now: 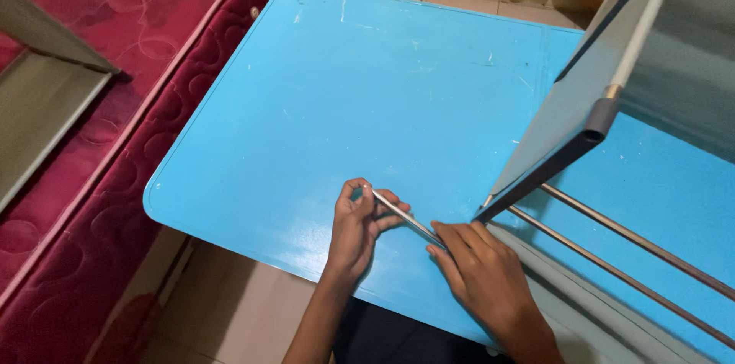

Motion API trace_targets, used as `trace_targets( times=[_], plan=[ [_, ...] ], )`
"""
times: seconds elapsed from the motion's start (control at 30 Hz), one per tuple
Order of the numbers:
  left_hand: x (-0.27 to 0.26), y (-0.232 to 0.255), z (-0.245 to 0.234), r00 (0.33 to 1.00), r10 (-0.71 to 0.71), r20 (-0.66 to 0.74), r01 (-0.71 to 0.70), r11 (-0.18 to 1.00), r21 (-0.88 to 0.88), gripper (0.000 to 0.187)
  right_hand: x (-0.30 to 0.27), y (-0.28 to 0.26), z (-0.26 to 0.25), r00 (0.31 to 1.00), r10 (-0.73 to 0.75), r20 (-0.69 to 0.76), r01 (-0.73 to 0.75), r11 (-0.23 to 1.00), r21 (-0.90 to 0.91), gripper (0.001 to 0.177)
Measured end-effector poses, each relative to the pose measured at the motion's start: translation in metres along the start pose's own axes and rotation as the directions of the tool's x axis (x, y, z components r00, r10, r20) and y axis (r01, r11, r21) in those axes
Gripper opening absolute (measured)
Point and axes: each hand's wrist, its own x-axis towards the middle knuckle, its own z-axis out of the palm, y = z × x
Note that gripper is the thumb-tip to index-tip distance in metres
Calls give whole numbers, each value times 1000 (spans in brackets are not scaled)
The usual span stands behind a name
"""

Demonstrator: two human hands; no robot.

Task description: The person assembles a gray fabric storage shelf by unfolding its sides and inserting metal support rods into the frame. They secure the rods into the corner joints and adjust the fabric panels to form a stable rectangular structure on a blue table.

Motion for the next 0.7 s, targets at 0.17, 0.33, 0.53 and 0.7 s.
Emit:
trace_targets(
  times=[0.17, 0.33, 0.53, 0.7],
  plan=[
    [3, -1, 6, 988, 90, -124, -104, 988, -111, 31, 22, -14, 9, 997, 42, 62, -42, 999, -4, 26],
    [-11, -10, 13, 995, 51, -82, -57, 995, -80, 35, 37, -22, 18, 998, -38, -58, 39, 999, 17, 22],
    [1, 2, -4, 962, 181, -205, -193, 980, -39, 34, 39, -23, 20, 999, 5, 54, -7, 1000, 30, 28],
    [29, 35, -26, 907, 271, -323, -314, 945, -90, 38, 30, -24, 13, 977, 80, 200, -89, 995, 35, 31]
  ],
)
